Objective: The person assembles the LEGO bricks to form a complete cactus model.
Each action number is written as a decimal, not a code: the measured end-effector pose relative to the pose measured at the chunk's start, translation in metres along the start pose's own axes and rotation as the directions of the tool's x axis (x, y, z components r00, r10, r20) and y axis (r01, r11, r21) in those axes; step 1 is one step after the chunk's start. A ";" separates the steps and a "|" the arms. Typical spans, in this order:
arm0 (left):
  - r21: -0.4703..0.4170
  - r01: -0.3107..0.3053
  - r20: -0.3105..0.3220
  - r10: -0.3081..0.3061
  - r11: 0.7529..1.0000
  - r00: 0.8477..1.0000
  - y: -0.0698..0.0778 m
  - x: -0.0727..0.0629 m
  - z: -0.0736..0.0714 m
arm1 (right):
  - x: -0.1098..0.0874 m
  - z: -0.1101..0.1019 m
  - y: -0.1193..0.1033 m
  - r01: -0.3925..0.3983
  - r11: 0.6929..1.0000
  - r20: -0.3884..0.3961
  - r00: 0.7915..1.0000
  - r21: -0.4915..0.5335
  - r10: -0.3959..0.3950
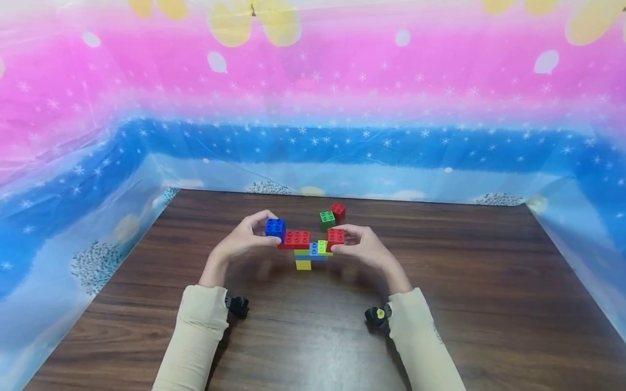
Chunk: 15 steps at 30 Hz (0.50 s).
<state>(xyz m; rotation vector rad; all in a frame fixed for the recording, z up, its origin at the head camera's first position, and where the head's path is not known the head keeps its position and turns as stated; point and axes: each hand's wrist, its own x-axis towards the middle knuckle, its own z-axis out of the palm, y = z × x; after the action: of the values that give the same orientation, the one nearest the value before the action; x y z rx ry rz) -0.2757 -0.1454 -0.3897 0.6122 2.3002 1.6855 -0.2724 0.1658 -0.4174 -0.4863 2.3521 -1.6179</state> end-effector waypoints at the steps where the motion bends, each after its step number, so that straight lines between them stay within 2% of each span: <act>1: -0.003 -0.002 0.000 0.002 1.000 1.000 0.000 0.000 0.000 | 0.000 0.000 0.000 -0.001 1.000 -0.001 1.000 0.000 0.001; 7: 0.000 0.000 0.011 0.000 1.000 1.000 -0.002 0.002 0.000 | -0.002 0.000 0.002 -0.025 0.999 0.010 1.000 0.036 0.025; 15: 0.013 -0.010 -0.001 0.010 1.000 1.000 -0.003 0.001 -0.002 | 0.001 0.007 0.000 0.002 1.000 0.033 0.999 0.011 -0.002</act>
<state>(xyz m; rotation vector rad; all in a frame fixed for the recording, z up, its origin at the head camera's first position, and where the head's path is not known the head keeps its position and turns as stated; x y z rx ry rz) -0.2777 -0.1473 -0.3923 0.6273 2.3145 1.6768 -0.2708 0.1597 -0.4199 -0.5090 2.3187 -1.6104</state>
